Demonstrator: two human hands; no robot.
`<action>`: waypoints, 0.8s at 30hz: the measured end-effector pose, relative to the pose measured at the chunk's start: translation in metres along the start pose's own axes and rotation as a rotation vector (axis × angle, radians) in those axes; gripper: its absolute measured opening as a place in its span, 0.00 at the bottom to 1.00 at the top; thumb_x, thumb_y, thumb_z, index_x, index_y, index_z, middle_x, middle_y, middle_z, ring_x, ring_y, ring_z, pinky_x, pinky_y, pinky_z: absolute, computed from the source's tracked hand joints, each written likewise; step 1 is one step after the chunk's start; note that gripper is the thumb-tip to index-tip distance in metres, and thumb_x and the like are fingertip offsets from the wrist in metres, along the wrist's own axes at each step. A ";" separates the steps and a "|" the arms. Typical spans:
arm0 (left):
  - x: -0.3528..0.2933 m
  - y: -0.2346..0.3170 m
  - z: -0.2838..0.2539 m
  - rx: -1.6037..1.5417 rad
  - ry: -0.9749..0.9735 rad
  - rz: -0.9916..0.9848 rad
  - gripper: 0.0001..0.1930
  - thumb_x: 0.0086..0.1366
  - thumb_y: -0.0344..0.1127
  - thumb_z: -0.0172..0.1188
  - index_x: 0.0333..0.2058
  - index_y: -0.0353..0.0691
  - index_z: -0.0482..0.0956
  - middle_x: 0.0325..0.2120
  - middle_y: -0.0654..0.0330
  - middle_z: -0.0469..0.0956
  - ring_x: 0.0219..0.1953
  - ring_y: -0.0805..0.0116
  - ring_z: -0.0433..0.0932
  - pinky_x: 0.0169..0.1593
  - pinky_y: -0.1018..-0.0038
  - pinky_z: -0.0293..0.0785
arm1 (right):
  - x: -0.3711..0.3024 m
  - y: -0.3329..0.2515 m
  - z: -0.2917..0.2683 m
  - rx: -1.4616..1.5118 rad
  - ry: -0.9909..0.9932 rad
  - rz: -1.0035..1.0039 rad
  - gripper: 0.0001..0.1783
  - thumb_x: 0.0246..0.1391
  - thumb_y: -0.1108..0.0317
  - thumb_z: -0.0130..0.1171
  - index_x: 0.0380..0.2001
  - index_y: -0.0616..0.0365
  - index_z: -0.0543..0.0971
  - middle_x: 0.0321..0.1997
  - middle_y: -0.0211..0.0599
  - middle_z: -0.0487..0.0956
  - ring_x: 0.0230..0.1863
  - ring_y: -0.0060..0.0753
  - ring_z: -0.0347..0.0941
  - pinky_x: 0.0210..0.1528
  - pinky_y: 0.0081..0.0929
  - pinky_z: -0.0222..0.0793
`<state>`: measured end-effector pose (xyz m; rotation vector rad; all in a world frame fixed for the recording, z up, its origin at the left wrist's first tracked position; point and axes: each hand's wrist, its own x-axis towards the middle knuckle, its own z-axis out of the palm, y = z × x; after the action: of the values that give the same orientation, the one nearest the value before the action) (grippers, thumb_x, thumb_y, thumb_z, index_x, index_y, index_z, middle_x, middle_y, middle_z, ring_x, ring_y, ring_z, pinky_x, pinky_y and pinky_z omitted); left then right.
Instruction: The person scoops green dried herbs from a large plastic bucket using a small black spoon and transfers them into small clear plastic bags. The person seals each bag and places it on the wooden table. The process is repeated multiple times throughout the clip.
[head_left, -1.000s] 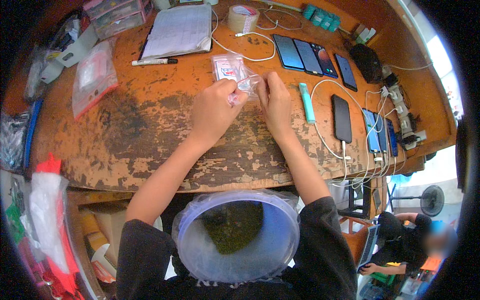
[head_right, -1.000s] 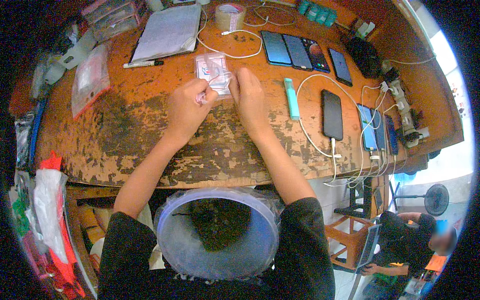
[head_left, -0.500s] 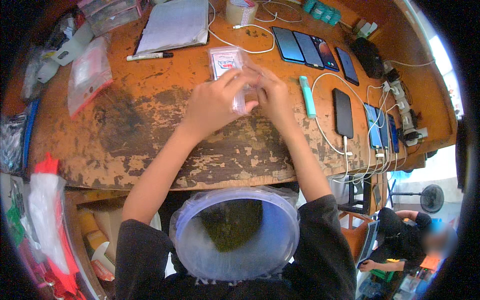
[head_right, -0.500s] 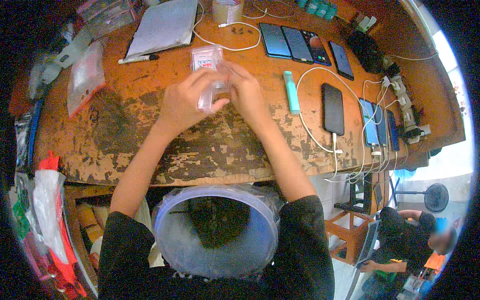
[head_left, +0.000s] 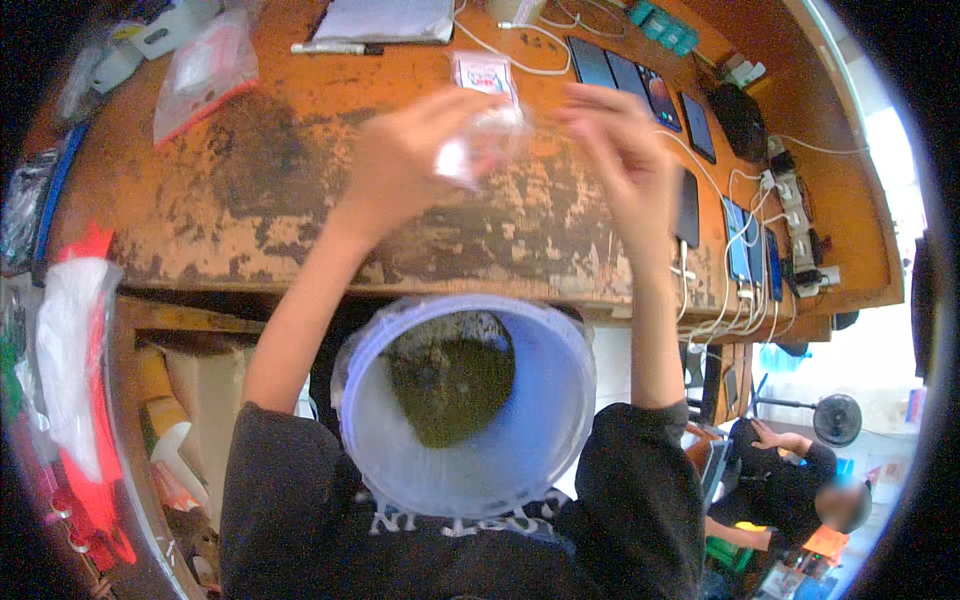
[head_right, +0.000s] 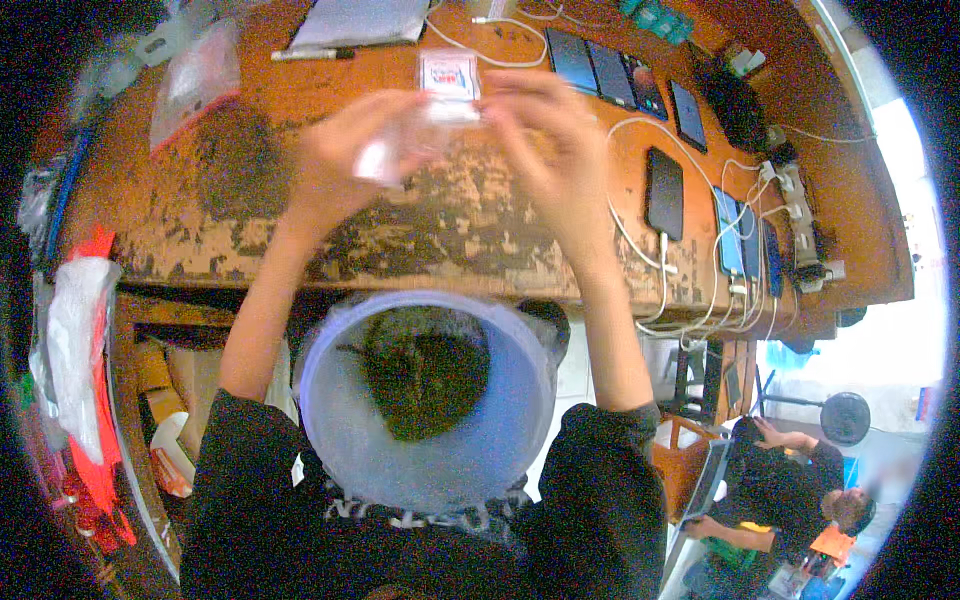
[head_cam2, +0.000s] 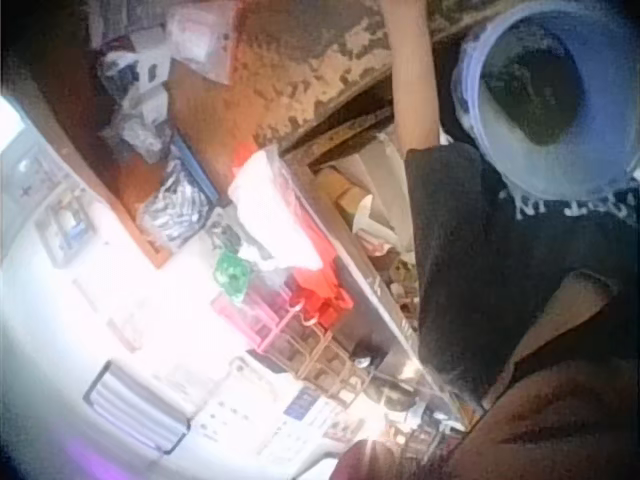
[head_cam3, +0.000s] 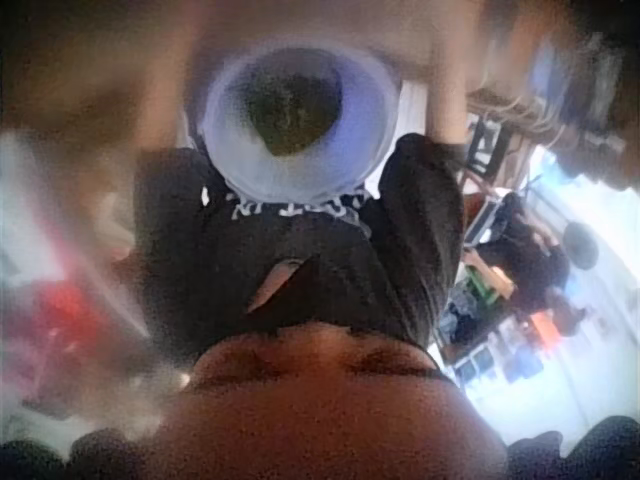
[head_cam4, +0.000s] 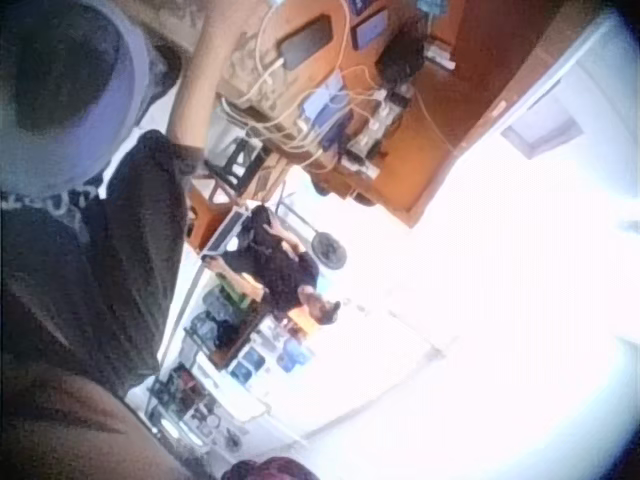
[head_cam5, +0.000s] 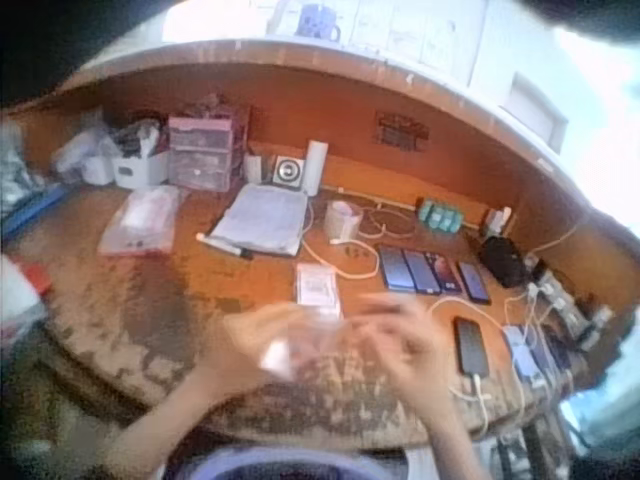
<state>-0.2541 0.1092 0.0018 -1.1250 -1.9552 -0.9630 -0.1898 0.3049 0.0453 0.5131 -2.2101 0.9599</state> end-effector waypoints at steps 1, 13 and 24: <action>-0.010 0.001 -0.014 0.019 0.067 -0.034 0.23 0.46 0.38 0.67 0.43 0.43 0.76 0.37 0.58 0.78 0.36 0.62 0.78 0.40 0.72 0.75 | -0.005 -0.032 -0.014 0.043 0.079 0.121 0.05 0.46 0.72 0.56 0.26 0.63 0.77 0.34 0.38 0.76 0.38 0.34 0.72 0.42 0.25 0.66; -0.144 0.086 -0.134 -0.425 0.609 -0.821 0.53 0.38 0.65 0.66 0.54 0.27 0.62 0.44 0.51 0.72 0.44 0.67 0.71 0.43 0.78 0.67 | -0.169 -0.095 0.103 -0.159 -1.103 0.454 0.30 0.52 0.49 0.52 0.38 0.74 0.67 0.40 0.68 0.68 0.39 0.67 0.70 0.45 0.48 0.66; -0.167 0.117 -0.152 -0.496 0.553 -0.939 0.55 0.36 0.63 0.69 0.54 0.26 0.60 0.43 0.50 0.71 0.45 0.66 0.71 0.48 0.75 0.65 | -0.165 -0.082 0.094 0.056 -0.954 0.383 0.14 0.49 0.63 0.56 0.27 0.67 0.74 0.32 0.51 0.74 0.37 0.55 0.71 0.39 0.44 0.67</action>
<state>-0.0540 -0.0442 -0.0292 -0.0212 -1.7691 -2.0637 -0.0657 0.1952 -0.0784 0.6795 -3.2292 1.1089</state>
